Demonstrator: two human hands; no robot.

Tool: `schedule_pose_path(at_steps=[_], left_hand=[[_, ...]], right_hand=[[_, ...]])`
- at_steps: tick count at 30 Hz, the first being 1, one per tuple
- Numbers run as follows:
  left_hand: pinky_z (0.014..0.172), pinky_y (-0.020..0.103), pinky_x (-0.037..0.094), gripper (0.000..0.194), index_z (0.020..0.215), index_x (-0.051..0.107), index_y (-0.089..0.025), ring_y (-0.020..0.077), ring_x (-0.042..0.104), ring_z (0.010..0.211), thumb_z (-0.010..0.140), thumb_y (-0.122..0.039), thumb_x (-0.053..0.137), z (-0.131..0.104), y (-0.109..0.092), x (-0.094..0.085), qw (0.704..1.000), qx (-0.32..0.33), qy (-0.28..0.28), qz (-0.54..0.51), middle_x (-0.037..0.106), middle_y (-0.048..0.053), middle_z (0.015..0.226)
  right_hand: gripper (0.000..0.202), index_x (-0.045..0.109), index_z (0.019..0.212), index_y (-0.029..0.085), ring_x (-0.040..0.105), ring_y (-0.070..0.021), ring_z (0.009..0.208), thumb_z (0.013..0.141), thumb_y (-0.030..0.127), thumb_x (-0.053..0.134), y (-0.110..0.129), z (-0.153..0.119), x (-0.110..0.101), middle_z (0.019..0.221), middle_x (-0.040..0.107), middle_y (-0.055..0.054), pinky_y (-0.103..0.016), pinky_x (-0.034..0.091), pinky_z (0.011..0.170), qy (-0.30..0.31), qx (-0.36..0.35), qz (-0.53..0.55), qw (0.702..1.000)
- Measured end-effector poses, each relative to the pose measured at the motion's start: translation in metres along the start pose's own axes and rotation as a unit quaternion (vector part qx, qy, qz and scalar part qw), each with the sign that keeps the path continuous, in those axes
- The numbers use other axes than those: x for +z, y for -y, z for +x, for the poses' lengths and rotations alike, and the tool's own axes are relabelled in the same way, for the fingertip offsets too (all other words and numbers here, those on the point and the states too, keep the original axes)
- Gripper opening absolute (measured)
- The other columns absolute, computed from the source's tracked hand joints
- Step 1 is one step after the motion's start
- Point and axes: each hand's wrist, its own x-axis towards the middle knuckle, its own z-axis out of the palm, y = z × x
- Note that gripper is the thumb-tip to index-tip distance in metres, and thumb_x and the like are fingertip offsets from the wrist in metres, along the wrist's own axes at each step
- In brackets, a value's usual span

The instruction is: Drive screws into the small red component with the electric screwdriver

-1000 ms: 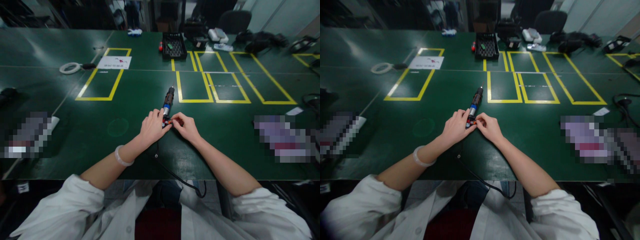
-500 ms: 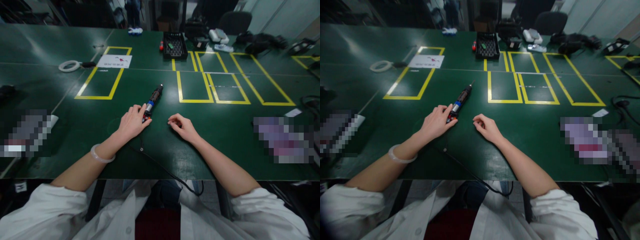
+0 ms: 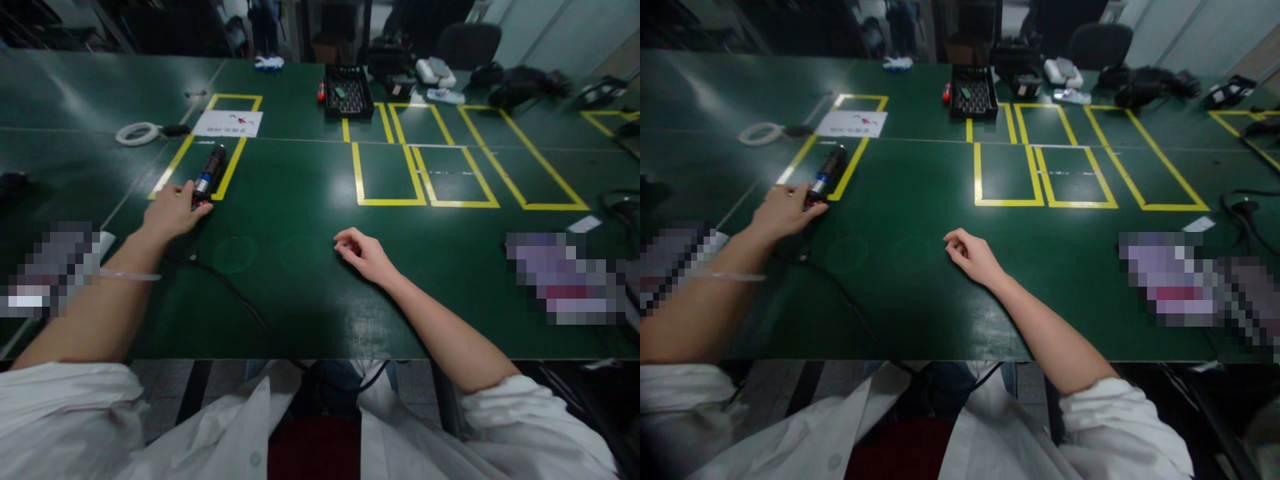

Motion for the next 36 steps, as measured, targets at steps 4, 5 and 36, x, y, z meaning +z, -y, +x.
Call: schedule_pose_path(at_steps=[4,5,36], left_hand=[[0.1,0.054,0.039,0.081,0.146,0.036,-0.011,0.0346,0.043,0.117,0.094,-0.073,0.03,0.013,0.026,0.0,0.999,-0.047,0.014,-0.018,0.039,0.015,0.14],[0.1,0.054,0.037,0.085,0.144,0.038,-0.011,0.0351,0.043,0.117,0.092,-0.077,0.029,0.012,0.028,0.0,0.998,-0.05,0.011,-0.027,0.039,0.015,0.139],[0.083,0.028,0.048,0.06,0.153,0.036,-0.014,0.016,0.06,0.086,0.098,-0.037,0.044,-0.087,-0.209,-0.002,0.815,0.34,0.18,-0.434,0.064,0.005,0.093]], right_hand=[[0.02,0.059,0.108,0.019,0.062,-0.0128,0.074,0.089,0.022,0.055,0.0,0.0,-0.001,0.093,0.07,-0.004,-0.025,0.047,0.067,0.004,0.002,0.001,1.0],[0.019,0.059,0.108,0.02,0.062,-0.0127,0.074,0.089,0.022,0.056,0.0,0.0,-0.001,0.093,0.07,-0.004,-0.025,0.047,0.066,0.004,0.002,0.001,1.0],[0.034,0.053,0.121,0.022,0.058,-0.0107,0.066,0.088,0.025,0.061,-0.003,0.001,0.0,0.095,0.067,-0.001,-0.023,0.046,0.059,0.022,-0.015,0.049,0.998]])
